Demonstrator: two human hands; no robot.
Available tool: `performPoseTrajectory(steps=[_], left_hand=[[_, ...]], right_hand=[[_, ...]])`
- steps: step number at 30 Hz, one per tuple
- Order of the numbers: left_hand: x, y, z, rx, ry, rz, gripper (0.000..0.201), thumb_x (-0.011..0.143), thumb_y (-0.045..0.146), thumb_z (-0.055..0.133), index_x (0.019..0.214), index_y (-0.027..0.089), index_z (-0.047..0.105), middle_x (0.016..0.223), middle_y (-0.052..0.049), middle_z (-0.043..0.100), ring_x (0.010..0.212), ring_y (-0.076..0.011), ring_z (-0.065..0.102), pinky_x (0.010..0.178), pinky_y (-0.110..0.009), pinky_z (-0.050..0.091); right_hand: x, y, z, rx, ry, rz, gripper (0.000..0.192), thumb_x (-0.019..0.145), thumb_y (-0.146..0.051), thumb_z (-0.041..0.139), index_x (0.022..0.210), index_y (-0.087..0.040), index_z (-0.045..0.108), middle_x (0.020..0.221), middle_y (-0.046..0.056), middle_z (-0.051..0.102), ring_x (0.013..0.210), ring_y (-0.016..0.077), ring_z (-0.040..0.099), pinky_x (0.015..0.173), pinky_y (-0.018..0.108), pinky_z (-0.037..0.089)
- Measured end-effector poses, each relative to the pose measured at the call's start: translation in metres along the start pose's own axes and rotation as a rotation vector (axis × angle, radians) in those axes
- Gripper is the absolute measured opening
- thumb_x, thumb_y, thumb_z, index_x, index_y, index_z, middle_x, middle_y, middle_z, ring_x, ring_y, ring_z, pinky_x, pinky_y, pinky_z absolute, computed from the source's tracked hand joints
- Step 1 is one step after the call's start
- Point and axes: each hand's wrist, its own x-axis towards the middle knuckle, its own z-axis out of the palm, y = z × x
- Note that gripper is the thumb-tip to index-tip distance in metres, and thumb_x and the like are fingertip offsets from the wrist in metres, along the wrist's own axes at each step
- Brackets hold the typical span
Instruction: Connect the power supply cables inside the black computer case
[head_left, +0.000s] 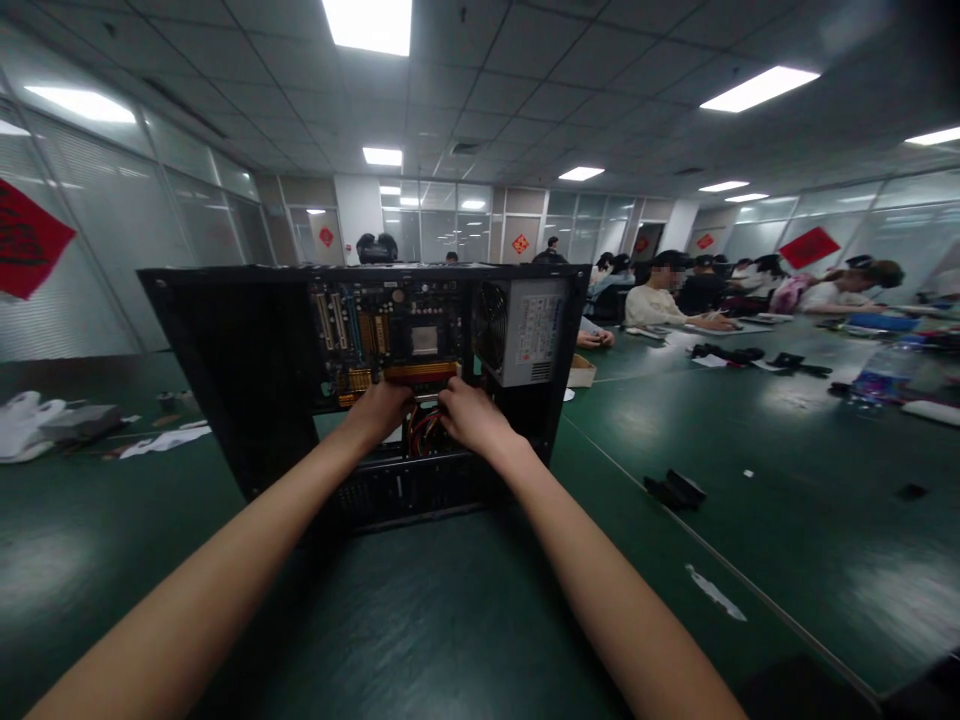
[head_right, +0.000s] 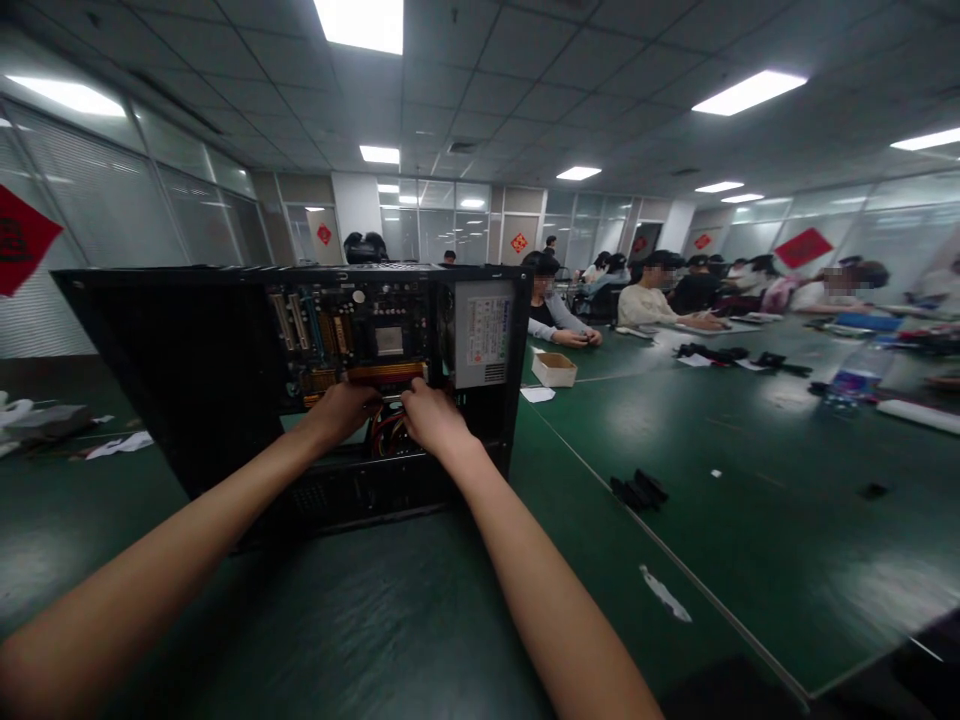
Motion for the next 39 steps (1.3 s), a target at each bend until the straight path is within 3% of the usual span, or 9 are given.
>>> performPoseTrajectory(steps=[6, 11, 13, 22, 31, 39], left_hand=[[-0.007, -0.002, -0.003, -0.066, 0.055, -0.021, 0.026, 0.088, 0.029, 0.054, 0.101, 0.02, 0.074, 0.097, -0.009, 0.076, 0.092, -0.0219, 0.07, 0.077, -0.027, 0.048], [-0.016, 0.0, -0.006, -0.091, -0.032, -0.05, 0.042, 0.091, 0.047, 0.046, 0.092, 0.019, 0.078, 0.087, -0.01, 0.077, 0.083, -0.0225, 0.07, 0.07, -0.028, 0.046], [-0.017, 0.001, -0.006, -0.111, -0.059, -0.015, 0.041, 0.091, 0.045, 0.046, 0.088, 0.02, 0.078, 0.082, -0.01, 0.076, 0.079, -0.0218, 0.07, 0.065, -0.028, 0.043], [-0.017, 0.007, -0.007, -0.117, -0.039, -0.03, 0.039, 0.087, 0.044, 0.046, 0.079, 0.022, 0.077, 0.078, -0.01, 0.074, 0.076, -0.0232, 0.069, 0.055, -0.03, 0.033], [-0.019, 0.006, -0.009, -0.119, -0.047, -0.036, 0.041, 0.089, 0.046, 0.044, 0.081, 0.023, 0.077, 0.081, -0.01, 0.074, 0.076, -0.0237, 0.068, 0.058, -0.03, 0.037], [-0.02, 0.007, -0.01, -0.118, -0.064, -0.06, 0.042, 0.09, 0.049, 0.043, 0.087, 0.024, 0.078, 0.086, -0.01, 0.075, 0.081, -0.0237, 0.069, 0.061, -0.028, 0.043]], right_hand=[[0.005, 0.009, -0.002, 0.028, 0.036, -0.153, 0.021, 0.093, -0.017, 0.052, 0.112, -0.016, 0.061, 0.116, 0.01, 0.056, 0.097, 0.0208, 0.061, 0.08, 0.029, 0.046], [0.027, 0.016, 0.006, -0.045, 0.016, -0.371, 0.019, 0.095, -0.014, 0.05, 0.11, -0.014, 0.061, 0.113, 0.01, 0.058, 0.1, 0.0202, 0.061, 0.079, 0.029, 0.045], [0.035, 0.018, 0.01, -0.073, -0.001, -0.414, 0.019, 0.095, -0.013, 0.049, 0.109, -0.013, 0.061, 0.112, 0.011, 0.058, 0.101, 0.0206, 0.06, 0.081, 0.029, 0.045], [0.038, 0.023, 0.025, -0.044, 0.018, -0.398, 0.018, 0.094, -0.011, 0.05, 0.11, -0.011, 0.058, 0.11, 0.011, 0.059, 0.097, 0.0203, 0.061, 0.079, 0.029, 0.045], [0.039, 0.026, 0.03, -0.047, 0.06, -0.415, 0.015, 0.094, -0.013, 0.052, 0.107, -0.012, 0.057, 0.11, 0.01, 0.057, 0.095, 0.0203, 0.06, 0.076, 0.029, 0.043], [0.035, 0.022, 0.023, -0.073, 0.03, -0.375, 0.015, 0.097, -0.017, 0.049, 0.107, -0.013, 0.058, 0.112, 0.01, 0.055, 0.09, 0.019, 0.06, 0.072, 0.029, 0.041]])
